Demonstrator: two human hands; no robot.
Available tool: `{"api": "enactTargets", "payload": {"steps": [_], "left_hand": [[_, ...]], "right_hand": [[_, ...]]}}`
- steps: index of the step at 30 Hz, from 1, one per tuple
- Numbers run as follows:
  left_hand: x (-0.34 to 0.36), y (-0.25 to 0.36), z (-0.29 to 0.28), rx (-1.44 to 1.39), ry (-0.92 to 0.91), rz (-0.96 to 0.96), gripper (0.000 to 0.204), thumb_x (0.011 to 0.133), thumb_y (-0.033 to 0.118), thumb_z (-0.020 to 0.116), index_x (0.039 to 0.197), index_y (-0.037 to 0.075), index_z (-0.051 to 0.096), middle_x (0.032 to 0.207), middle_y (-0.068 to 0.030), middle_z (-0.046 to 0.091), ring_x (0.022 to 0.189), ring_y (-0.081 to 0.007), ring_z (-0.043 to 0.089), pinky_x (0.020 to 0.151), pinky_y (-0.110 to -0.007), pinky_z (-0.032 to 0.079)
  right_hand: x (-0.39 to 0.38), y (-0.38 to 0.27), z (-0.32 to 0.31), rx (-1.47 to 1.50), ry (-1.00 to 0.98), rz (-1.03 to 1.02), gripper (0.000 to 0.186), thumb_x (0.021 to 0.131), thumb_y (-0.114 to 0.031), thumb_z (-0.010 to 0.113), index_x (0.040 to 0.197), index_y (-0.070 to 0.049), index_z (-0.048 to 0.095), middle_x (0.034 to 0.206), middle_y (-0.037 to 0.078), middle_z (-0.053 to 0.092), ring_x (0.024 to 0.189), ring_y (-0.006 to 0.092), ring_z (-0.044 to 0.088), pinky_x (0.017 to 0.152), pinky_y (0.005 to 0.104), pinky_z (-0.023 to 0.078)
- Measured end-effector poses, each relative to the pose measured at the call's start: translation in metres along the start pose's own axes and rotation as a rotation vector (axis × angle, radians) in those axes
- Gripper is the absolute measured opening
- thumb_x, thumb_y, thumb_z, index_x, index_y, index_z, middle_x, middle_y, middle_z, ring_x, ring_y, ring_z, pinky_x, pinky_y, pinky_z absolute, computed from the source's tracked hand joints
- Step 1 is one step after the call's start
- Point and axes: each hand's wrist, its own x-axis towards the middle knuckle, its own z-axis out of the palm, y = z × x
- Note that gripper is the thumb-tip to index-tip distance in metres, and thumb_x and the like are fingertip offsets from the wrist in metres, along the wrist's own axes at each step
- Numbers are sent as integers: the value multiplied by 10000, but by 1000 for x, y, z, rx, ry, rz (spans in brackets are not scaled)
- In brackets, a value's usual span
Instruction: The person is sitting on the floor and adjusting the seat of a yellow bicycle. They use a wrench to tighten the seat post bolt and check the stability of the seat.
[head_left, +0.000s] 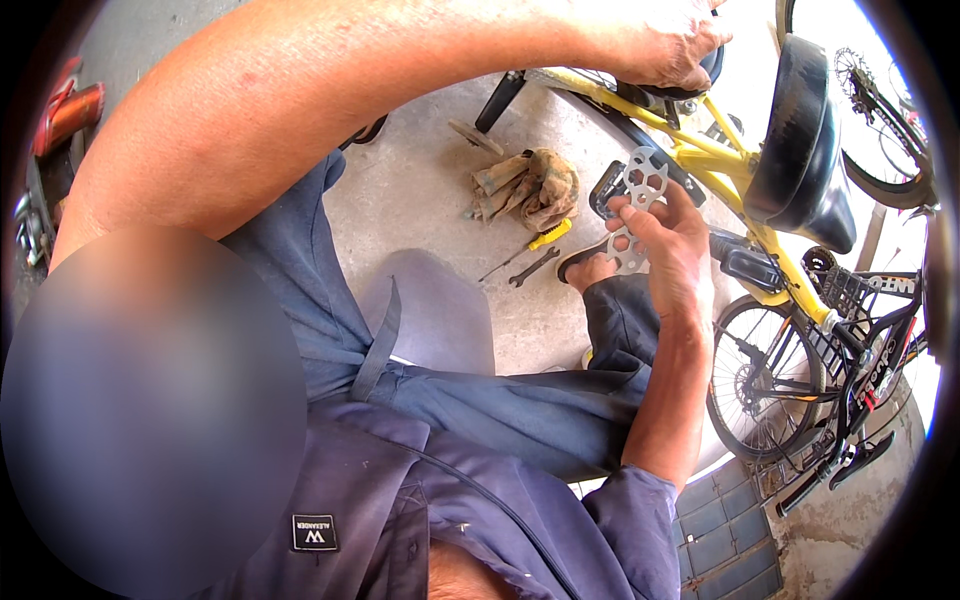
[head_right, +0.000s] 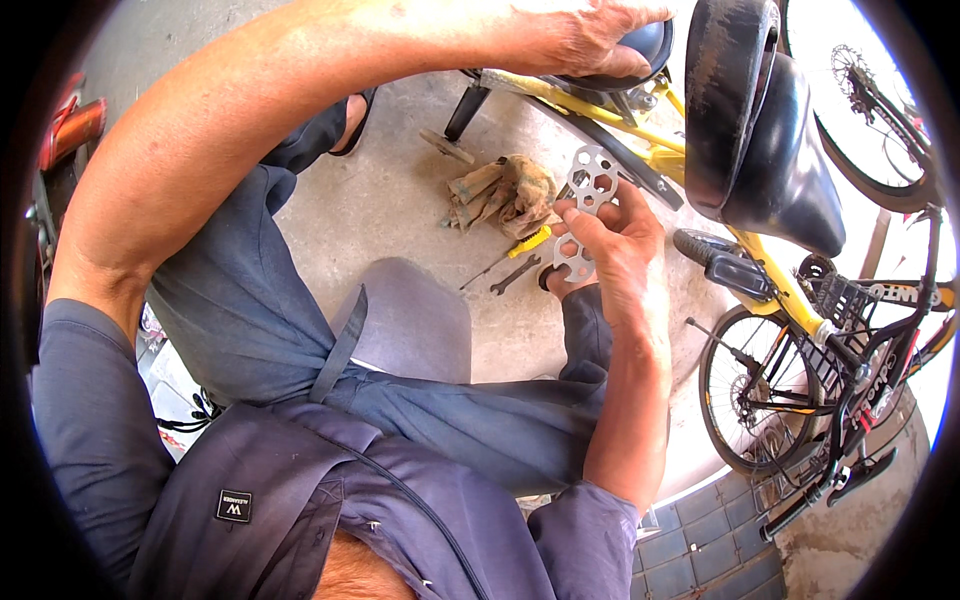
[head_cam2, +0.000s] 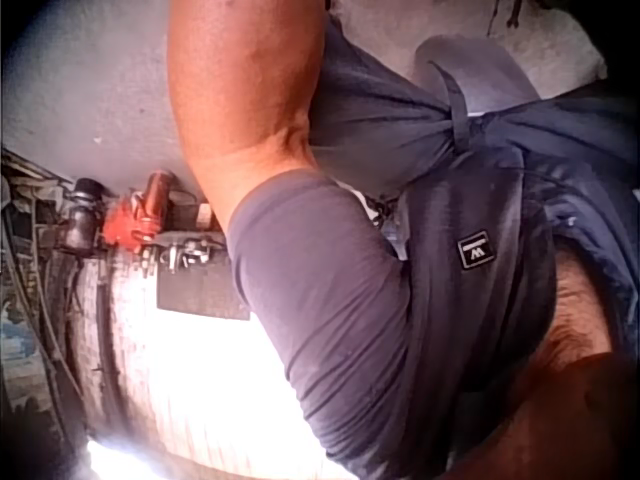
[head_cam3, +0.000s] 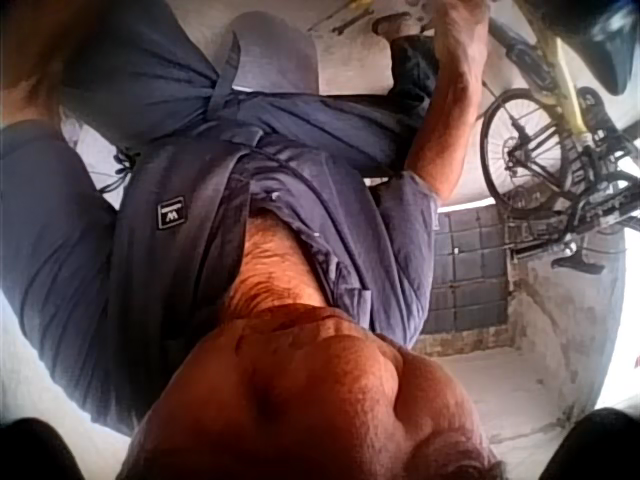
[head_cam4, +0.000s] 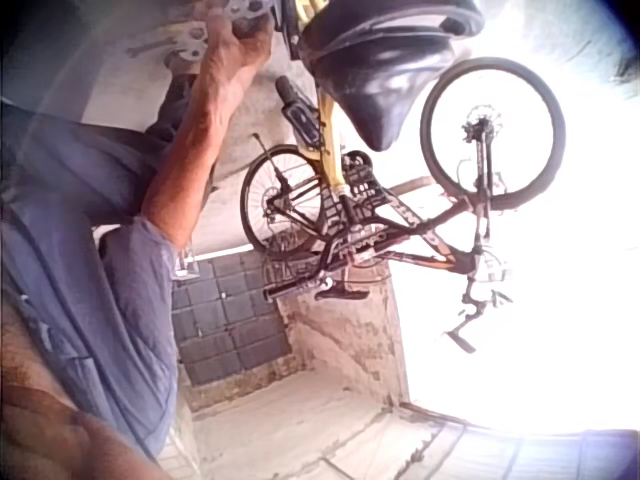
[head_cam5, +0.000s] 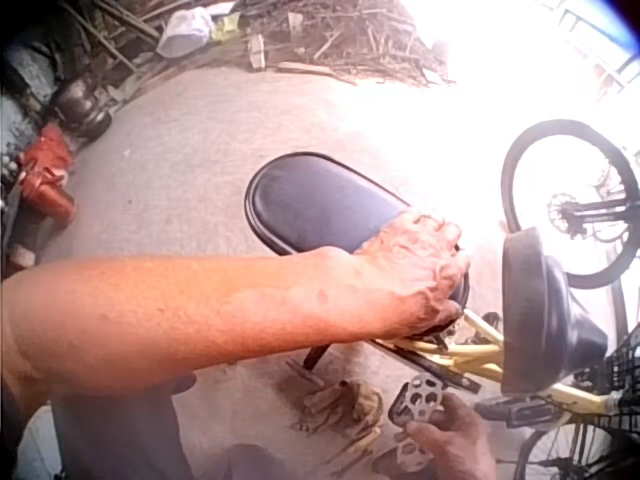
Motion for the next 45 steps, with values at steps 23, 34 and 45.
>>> {"api": "enactTargets", "payload": {"steps": [23,34,45], "left_hand": [[1,1,4,-7,16,-8,444,773,302,579,1079,-21,591,1121,-223,542,1099,-341,486,960,-433,364],[4,-1,8,-11,22,2,442,757,308,576,1068,-6,596,1104,-207,557,1082,-321,504,930,-426,380],[2,-1,7,-8,31,-2,383,803,251,508,1086,7,592,1119,-187,564,1099,-302,507,943,-424,363]], "right_hand": [[9,-2,-6,5,73,-115,476,812,-67,606,1256,33,468,956,134,662,725,147,593,662,244,448],[24,-4,-33,254,244,-254,431,813,-49,659,1205,-18,483,939,138,659,751,165,624,619,247,476],[25,-14,-24,-209,359,-195,478,829,-204,644,1232,8,496,701,10,540,548,76,484,485,189,358]]}}
